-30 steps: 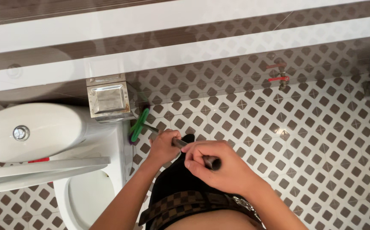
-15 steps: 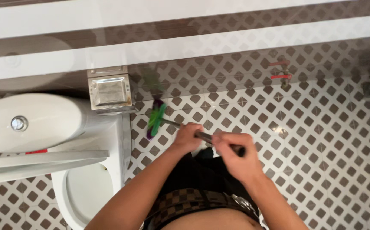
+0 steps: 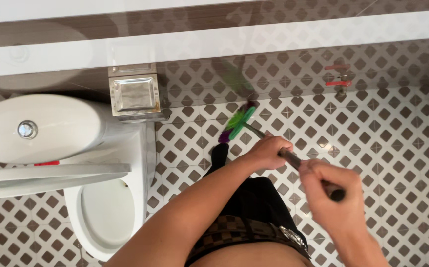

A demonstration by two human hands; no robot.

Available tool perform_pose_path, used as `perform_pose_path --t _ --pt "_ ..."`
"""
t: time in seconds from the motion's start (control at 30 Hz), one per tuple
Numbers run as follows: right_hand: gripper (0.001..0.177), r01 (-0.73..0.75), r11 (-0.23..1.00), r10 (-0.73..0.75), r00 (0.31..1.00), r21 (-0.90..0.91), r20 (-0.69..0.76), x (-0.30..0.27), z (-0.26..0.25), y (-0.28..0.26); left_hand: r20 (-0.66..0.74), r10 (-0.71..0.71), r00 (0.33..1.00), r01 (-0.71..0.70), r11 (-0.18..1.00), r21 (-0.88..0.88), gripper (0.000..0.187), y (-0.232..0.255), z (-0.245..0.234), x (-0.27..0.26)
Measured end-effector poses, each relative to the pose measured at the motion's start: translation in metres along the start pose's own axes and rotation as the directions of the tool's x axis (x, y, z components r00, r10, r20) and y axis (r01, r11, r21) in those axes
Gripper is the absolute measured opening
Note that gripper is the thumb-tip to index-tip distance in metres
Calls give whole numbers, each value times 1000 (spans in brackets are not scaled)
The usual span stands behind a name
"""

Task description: The person connects segments of a metal pole by hand and attaches a purple and green brush head to the end.

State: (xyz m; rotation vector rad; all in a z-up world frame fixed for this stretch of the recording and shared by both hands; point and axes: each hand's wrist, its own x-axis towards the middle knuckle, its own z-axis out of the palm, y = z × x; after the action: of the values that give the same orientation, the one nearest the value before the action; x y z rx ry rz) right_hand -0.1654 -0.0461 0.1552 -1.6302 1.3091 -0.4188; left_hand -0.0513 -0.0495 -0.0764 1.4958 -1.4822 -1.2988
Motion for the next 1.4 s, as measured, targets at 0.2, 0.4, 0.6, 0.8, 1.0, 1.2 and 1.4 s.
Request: perform_pose_path --t 0.2,0.4,0.6,0.8,1.0,1.2,1.4 --pt "36 51 997 -61 984 60 170 -22 -9 -10 99 62 993 -65 997 30 23 29 -32 -26" --pt "37 134 959 -213 922 249 323 -17 -21 -20 94 -154 984 141 982 126 19 65 -66 -60" --pt "27 79 925 -240 879 372 411 -6 5 -19 -85 -269 959 279 951 132 18 33 -80 -100" --pt "27 67 937 -250 814 342 524 6 42 0 -266 -291 919 338 929 152 26 -33 -70 -135" --pt "35 215 930 -355 733 299 580 25 54 14 -309 -311 899 356 929 102 15 -78 -57 -133" --pt "28 174 973 -224 861 150 457 19 53 9 -268 -221 938 239 970 35 15 -73 -48 -110" --pt "26 164 984 -180 937 76 300 3 31 7 -73 -128 989 129 992 11 13 -52 -33 -77"
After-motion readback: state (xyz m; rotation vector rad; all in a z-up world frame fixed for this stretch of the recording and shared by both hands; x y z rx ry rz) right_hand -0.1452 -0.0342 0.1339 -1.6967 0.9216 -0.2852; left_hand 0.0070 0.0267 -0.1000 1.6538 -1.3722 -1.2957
